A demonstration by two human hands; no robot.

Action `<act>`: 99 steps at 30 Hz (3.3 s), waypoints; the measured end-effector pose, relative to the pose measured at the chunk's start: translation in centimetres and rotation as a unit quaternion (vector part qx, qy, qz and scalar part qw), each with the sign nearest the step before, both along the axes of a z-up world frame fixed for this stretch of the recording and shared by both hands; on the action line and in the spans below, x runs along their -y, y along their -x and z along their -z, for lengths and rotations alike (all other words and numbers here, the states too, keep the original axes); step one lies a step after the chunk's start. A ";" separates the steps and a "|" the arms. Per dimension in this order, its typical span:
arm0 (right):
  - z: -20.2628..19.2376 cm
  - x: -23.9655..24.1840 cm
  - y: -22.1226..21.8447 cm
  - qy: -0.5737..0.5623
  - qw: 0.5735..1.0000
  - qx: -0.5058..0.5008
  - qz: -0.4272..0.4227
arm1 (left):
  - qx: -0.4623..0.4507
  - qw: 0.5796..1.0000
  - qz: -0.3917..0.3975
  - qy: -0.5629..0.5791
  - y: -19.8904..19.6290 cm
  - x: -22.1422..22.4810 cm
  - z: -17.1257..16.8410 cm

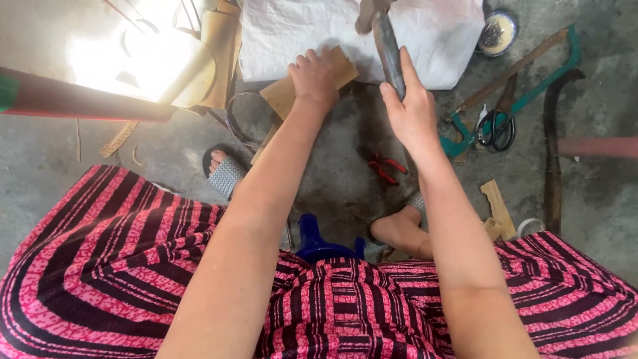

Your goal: Assembling a wooden component by hammering a flexible frame onto a wooden board and making adjustments with pliers.

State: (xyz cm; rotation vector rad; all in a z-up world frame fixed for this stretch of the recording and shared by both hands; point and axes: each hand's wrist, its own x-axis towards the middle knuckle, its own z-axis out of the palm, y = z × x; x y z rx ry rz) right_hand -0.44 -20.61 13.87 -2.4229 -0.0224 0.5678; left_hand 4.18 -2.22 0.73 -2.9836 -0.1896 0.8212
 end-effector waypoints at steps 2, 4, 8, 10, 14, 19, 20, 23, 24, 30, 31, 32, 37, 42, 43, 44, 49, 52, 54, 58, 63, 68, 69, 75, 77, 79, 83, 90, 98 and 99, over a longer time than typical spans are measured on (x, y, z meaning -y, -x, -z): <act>-0.7 -0.2 1.7 -0.072 0.991 0.115 0.013 | 0.009 1.000 -0.011 0.021 0.6 -0.3 0.5; 1.4 -0.8 1.8 -0.058 0.994 0.088 0.031 | 0.007 1.000 -0.011 0.027 0.5 -0.5 -0.1; 4.6 -1.2 0.1 -0.109 0.980 -0.140 0.088 | 0.197 0.979 0.005 -0.059 0.4 -0.5 1.8; 3.5 -0.7 0.1 -0.157 0.974 -0.118 0.113 | 0.128 0.992 -0.008 -0.021 0.8 -1.1 3.1; 1.1 -1.1 0.4 -0.216 0.960 -0.020 0.179 | 0.023 0.998 -0.039 0.044 1.4 -1.4 0.4; 2.6 -1.2 0.0 -0.145 0.977 -0.102 0.119 | 0.159 0.986 0.000 -0.054 1.2 -1.5 6.9; 2.3 -1.3 -0.5 -0.082 0.978 -0.180 0.061 | 0.310 0.934 0.044 -0.169 1.0 -1.6 10.5; 3.1 -0.3 -0.4 -0.184 0.964 -0.124 0.145 | 0.029 0.996 -0.050 0.065 1.7 -1.7 1.7; 3.4 -0.4 -0.3 -0.184 0.964 -0.126 0.144 | 0.027 0.996 -0.051 0.064 2.0 -2.1 1.5; 6.3 1.6 -1.5 -0.104 0.981 0.018 0.160 | 0.001 0.989 -0.082 0.119 1.7 -3.1 -2.1; 8.9 2.5 -1.9 -0.016 0.990 0.120 0.076 | -0.049 0.959 -0.144 0.239 1.8 -3.8 -3.2; 11.4 3.5 -2.2 0.072 0.973 0.218 -0.012 | -0.098 0.907 -0.204 0.354 2.0 -4.6 -4.4; 15.9 4.8 -3.4 0.203 0.938 0.264 -0.091 | -0.187 0.703 -0.272 0.630 4.8 -6.6 -9.7; 19.6 5.0 -2.7 0.202 0.949 0.237 -0.048 | -0.190 0.430 -0.288 0.834 7.6 -5.8 -6.7; 20.1 5.1 -2.4 0.203 0.947 0.246 -0.044 | -0.179 0.384 -0.306 0.853 8.1 -5.3 -7.3; 20.6 5.1 -2.2 0.203 0.945 0.254 -0.039 | -0.167 0.336 -0.323 0.869 8.6 -4.8 -7.8; 18.8 3.9 5.2 0.149 0.934 0.320 -0.062 | -0.148 0.257 -0.299 0.907 8.7 -4.3 -10.9; 21.9 5.7 11.4 0.175 0.953 0.226 -0.099 | -0.132 0.253 -0.289 0.914 9.1 -4.0 -12.5; 23.6 7.2 14.1 0.204 0.963 0.142 -0.106 | -0.128 0.258 -0.275 0.917 9.4 -3.9 -13.2; 23.1 8.8 15.7 0.251 0.960 0.060 -0.111 | -0.135 0.242 -0.251 0.927 10.2 -3.7 -14.4; 23.5 9.4 16.2 0.262 0.953 0.115 -0.104 | -0.124 0.240 -0.241 0.932 10.9 -3.6 -15.4; 22.9 8.7 15.7 0.268 0.956 0.053 -0.109 | -0.100 0.218 -0.246 0.939 11.3 -2.7 -15.0; 22.9 8.6 15.5 0.268 0.956 0.053 -0.109 | -0.099 0.218 -0.246 0.939 11.3 -2.5 -15.2; 21.7 7.4 12.8 0.082 0.995 -0.061 0.018 | -0.096 0.227 -0.205 0.947 10.9 -2.6 -15.9; 18.0 5.5 11.5 -0.282 0.885 -0.206 0.307 | -0.083 0.233 -0.199 0.948 10.5 -3.3 -15.4; 12.2 4.5 9.9 -0.354 0.863 -0.200 0.298 | -0.073 0.251 -0.189 0.947 10.2 -4.2 -15.9; -2.0 2.7 9.0 -0.466 0.854 -0.115 0.202 | -0.040 0.309 -0.156 0.937 9.8 -5.2 -16.3; -9.1 1.2 12.7 -0.591 0.799 -0.083 0.078 | -0.048 0.363 -0.128 0.922 10.4 -3.8 -15.9; -9.5 1.4 12.5 -0.599 0.787 -0.141 0.053 | -0.054 0.442 -0.120 0.888 10.5 -1.9 -12.4; -10.1 1.2 12.4 -0.600 0.786 -0.140 0.056 | -0.057 0.442 -0.120 0.887 10.5 -1.8 -12.5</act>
